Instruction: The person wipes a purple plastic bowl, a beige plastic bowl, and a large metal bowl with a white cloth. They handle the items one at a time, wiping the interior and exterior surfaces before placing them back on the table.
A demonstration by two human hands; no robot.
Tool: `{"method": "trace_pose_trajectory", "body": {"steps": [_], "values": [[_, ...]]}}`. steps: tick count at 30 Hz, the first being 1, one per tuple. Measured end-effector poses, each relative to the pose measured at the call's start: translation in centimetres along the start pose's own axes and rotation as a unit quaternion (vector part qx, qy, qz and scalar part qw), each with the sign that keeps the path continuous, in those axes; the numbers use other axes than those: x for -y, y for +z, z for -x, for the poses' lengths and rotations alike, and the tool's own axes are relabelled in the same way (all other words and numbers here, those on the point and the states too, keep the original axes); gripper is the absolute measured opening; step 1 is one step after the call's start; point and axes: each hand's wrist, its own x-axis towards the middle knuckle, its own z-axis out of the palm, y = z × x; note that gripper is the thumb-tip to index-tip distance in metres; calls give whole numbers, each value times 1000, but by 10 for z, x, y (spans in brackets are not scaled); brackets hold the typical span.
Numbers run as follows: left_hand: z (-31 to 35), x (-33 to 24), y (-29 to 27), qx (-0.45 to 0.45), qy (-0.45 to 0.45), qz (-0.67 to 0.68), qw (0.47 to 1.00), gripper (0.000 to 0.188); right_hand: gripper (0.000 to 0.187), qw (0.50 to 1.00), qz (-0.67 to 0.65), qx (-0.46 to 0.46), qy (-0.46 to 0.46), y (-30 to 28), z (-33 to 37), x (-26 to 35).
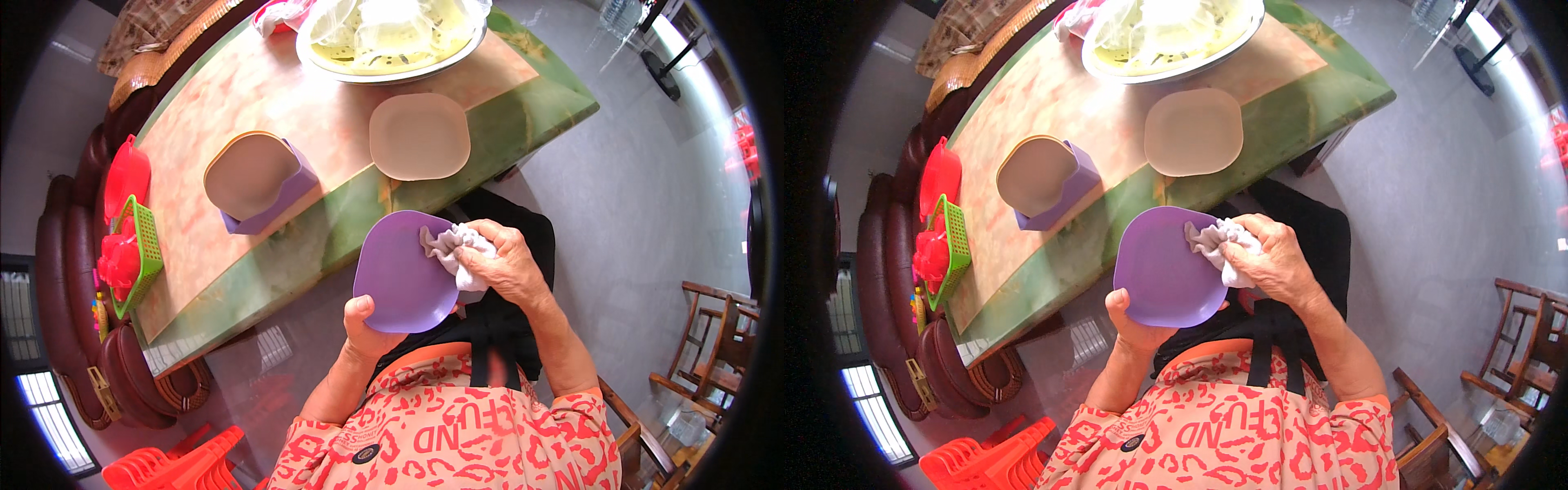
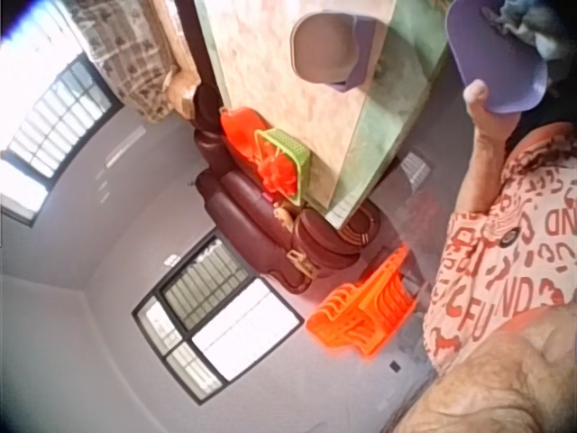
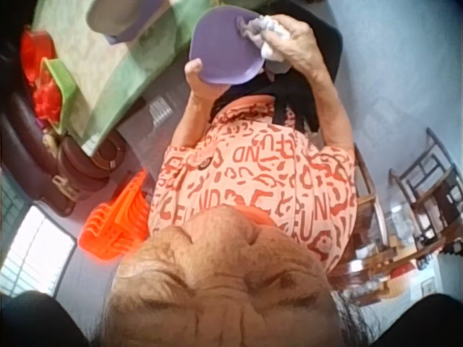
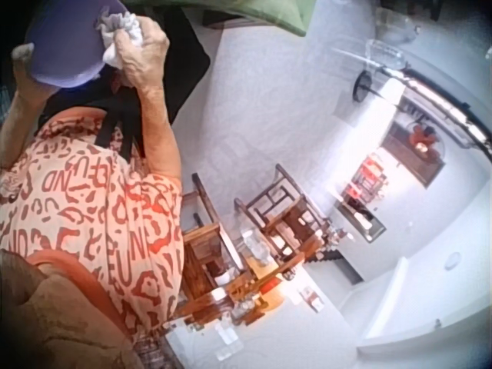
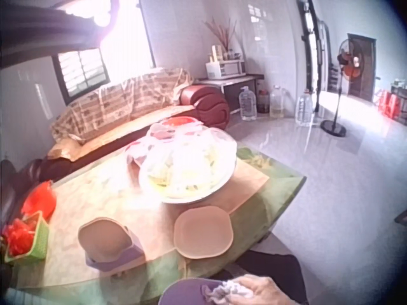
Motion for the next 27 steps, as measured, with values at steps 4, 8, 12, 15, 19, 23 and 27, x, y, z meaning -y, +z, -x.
{"method": "trace_pose_trajectory", "body": {"steps": [4, 8, 12, 15, 19, 23, 27], "values": [[6, 4, -10, -26, 34, 16, 999, 82, 16, 954, 207, -148, -156, 14, 3, 12], [13, -2, 8, -168, 229, -229, 931, 61, 28, 872, 321, -269, -253, 9, 6, 19], [39, -13, 23, -126, 298, -370, 871, 11, 35, 810, 390, -295, -324, 5, 9, 25], [27, -10, 59, -126, 85, -298, 942, 18, 40, 789, 408, -266, -376, 14, 15, 24], [2, -4, 52, -163, 93, -114, 976, 22, 42, 789, 402, -201, -419, 31, 34, 32], [9, 4, 48, -204, 152, -85, 963, 18, 47, 817, 346, -110, -447, 37, 53, 28], [34, -7, 48, -186, 135, -148, 962, 17, 53, 916, 145, 0, -374, 20, 67, 52]]}}
